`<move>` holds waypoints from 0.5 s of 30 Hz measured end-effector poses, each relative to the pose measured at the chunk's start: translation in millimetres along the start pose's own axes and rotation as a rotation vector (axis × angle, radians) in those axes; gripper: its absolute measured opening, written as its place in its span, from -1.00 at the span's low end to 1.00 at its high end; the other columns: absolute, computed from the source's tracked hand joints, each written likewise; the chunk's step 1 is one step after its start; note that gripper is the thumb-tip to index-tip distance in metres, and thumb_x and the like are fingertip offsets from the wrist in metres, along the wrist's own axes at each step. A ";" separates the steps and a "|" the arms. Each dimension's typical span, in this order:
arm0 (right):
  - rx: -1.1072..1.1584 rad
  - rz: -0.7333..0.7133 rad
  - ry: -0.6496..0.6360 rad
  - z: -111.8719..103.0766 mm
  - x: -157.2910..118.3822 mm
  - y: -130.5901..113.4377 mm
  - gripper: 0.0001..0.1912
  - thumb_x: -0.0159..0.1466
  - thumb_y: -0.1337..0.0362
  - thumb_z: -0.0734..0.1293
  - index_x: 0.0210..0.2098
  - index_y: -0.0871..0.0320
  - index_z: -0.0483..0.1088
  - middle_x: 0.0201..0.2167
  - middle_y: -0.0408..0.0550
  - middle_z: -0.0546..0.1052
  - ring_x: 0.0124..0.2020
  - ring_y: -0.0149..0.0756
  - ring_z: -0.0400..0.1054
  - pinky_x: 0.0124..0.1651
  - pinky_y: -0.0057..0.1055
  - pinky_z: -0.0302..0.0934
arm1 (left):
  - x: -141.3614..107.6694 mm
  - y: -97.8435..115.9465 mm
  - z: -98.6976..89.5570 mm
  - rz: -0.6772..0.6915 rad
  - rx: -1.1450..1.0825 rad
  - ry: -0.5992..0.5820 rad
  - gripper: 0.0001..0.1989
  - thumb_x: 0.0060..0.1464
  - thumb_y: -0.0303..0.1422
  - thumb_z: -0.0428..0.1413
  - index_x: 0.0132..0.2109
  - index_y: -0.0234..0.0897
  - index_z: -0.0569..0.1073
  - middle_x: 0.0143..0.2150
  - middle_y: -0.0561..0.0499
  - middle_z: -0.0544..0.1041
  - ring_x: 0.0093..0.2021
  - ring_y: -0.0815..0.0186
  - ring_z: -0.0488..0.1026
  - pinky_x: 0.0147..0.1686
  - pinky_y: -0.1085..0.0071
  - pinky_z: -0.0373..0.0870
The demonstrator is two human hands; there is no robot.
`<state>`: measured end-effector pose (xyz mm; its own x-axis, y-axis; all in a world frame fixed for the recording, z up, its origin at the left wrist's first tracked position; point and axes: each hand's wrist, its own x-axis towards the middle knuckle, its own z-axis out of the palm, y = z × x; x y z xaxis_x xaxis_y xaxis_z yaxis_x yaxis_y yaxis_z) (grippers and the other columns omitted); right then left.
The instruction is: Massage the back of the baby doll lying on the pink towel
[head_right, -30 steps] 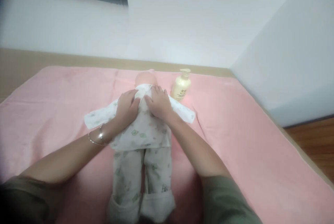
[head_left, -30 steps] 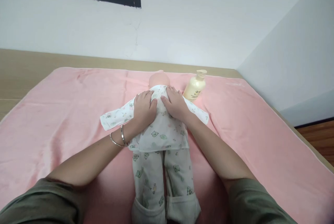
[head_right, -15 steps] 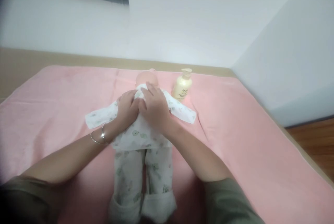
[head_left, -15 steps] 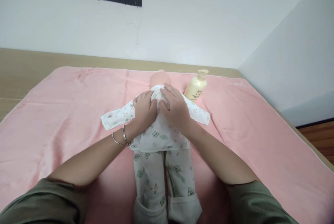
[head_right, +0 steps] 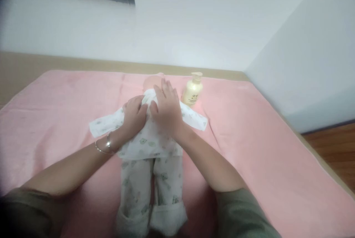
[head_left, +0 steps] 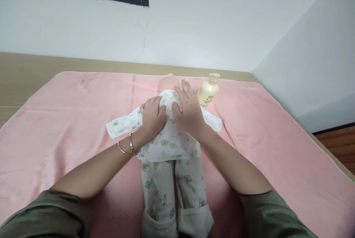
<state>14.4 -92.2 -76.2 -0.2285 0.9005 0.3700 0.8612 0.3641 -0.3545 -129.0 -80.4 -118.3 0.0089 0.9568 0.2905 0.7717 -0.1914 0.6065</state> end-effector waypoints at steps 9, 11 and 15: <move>0.172 -0.012 0.071 7.9 5.1 11.9 -0.45 0.35 0.32 0.11 0.28 0.21 0.36 0.41 0.05 0.29 0.44 -0.12 0.14 0.46 -0.09 0.08 | -2.5 5.1 -2.4 0.014 0.056 -0.002 -0.66 0.25 -0.34 -0.15 0.04 -0.18 0.43 0.13 -0.16 0.53 0.21 0.01 0.39 0.22 0.00 0.23; 0.115 -0.043 0.064 13.4 4.4 12.3 -0.46 0.35 0.33 0.12 0.27 0.22 0.36 0.41 0.09 0.29 0.45 -0.06 0.11 0.47 0.01 0.05 | -2.4 5.1 -3.0 0.026 0.047 0.002 -0.66 0.24 -0.34 -0.14 0.04 -0.18 0.43 0.14 -0.17 0.53 0.21 0.01 0.38 0.23 -0.01 0.21; 0.002 -0.112 -0.104 19.7 -0.6 5.3 -0.52 0.39 0.35 0.10 0.21 0.31 0.39 0.35 0.25 0.35 0.42 0.02 0.15 0.46 0.06 0.02 | 2.6 3.2 -5.9 0.025 0.024 -0.033 -0.67 0.24 -0.31 -0.14 -0.02 -0.18 0.47 0.11 -0.15 0.56 0.19 0.01 0.41 0.22 -0.02 0.23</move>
<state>10.1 -86.1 -95.2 -0.3688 0.8742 0.3158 0.8269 0.4638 -0.3182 -130.2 -79.8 -111.3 0.0488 0.9587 0.2803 0.7862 -0.2100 0.5812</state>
